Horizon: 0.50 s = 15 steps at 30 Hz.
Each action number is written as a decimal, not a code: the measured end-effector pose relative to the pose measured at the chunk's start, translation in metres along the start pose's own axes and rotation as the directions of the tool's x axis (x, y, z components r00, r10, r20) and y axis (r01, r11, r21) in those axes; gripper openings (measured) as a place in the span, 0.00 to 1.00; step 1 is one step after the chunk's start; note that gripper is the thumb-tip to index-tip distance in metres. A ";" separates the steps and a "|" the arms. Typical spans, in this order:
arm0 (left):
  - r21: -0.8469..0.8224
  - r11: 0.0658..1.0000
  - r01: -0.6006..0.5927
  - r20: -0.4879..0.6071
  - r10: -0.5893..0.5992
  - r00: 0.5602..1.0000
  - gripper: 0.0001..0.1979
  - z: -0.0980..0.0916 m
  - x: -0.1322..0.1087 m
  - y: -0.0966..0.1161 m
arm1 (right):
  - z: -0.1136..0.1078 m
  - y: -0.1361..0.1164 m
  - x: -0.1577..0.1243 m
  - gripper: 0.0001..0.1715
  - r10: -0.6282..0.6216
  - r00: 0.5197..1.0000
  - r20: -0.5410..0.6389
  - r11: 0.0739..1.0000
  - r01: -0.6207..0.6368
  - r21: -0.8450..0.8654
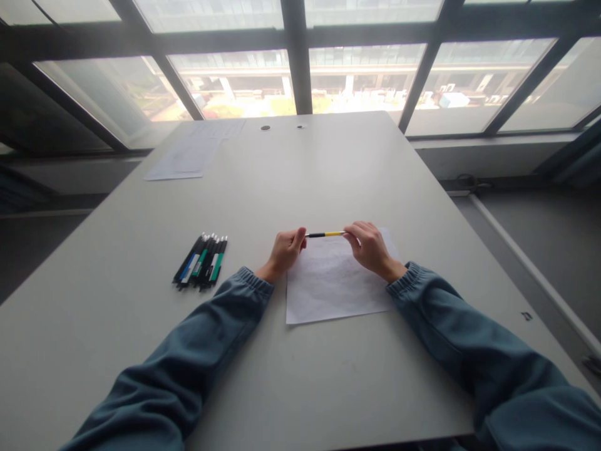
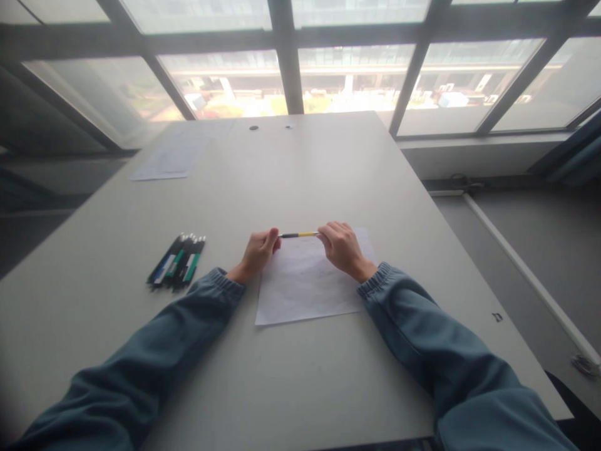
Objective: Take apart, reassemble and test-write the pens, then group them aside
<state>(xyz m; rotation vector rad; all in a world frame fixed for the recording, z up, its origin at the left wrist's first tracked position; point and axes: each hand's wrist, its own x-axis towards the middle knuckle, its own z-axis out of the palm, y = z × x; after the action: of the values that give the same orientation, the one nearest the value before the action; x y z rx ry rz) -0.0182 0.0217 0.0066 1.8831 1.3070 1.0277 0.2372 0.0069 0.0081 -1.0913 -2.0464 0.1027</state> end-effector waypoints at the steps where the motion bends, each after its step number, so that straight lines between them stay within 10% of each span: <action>1: 0.005 1.000 -0.006 -0.003 0.006 1.000 0.35 0.000 0.000 0.000 | 0.000 0.000 0.000 0.14 0.001 1.000 0.002 1.000 -0.001 0.001; 15: 0.028 0.987 -0.159 -0.076 0.161 0.984 0.21 -0.003 0.001 0.008 | -0.001 0.001 -0.001 0.13 0.022 1.000 0.002 1.000 -0.022 -0.014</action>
<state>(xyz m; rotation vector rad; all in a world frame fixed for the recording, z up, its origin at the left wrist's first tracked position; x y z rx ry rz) -0.0169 0.0203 0.0145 2.0090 1.2306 1.1836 0.2389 0.0070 0.0079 -1.1231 -2.0400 0.1011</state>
